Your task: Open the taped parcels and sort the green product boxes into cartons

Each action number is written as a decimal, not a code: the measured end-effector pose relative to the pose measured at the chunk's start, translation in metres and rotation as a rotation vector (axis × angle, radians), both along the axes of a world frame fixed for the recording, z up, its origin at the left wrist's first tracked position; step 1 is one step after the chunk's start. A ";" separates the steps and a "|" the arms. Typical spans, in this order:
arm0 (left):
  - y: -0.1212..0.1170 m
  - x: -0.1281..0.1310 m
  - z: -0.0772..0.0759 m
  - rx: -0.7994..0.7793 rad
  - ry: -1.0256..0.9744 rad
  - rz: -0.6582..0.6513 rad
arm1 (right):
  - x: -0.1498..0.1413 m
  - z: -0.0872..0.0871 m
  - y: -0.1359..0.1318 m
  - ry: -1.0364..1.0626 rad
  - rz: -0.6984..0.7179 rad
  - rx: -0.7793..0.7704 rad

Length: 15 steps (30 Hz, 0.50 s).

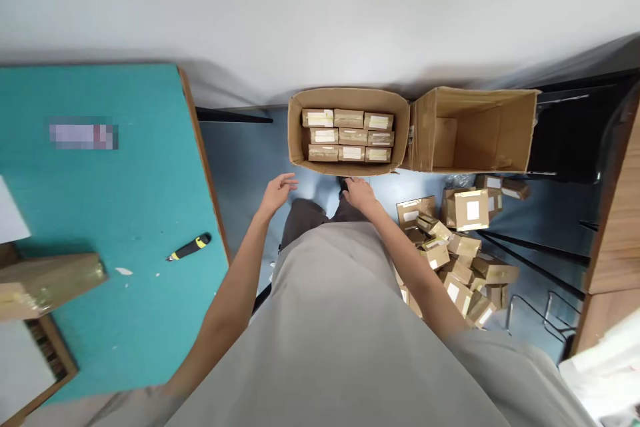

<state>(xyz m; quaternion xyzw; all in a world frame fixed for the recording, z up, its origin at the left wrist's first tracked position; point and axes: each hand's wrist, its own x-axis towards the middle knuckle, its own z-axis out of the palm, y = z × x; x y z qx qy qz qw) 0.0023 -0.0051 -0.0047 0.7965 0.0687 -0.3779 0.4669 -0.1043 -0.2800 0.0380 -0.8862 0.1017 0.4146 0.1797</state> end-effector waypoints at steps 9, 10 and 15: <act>-0.043 0.034 -0.052 0.055 -0.001 -0.054 | 0.048 -0.079 -0.032 0.087 -0.166 0.257; -0.046 0.037 -0.064 0.064 0.006 -0.046 | 0.053 -0.095 -0.032 0.085 -0.237 0.303; -0.056 0.049 -0.146 0.099 0.083 0.037 | 0.076 -0.193 -0.022 0.069 -0.700 0.467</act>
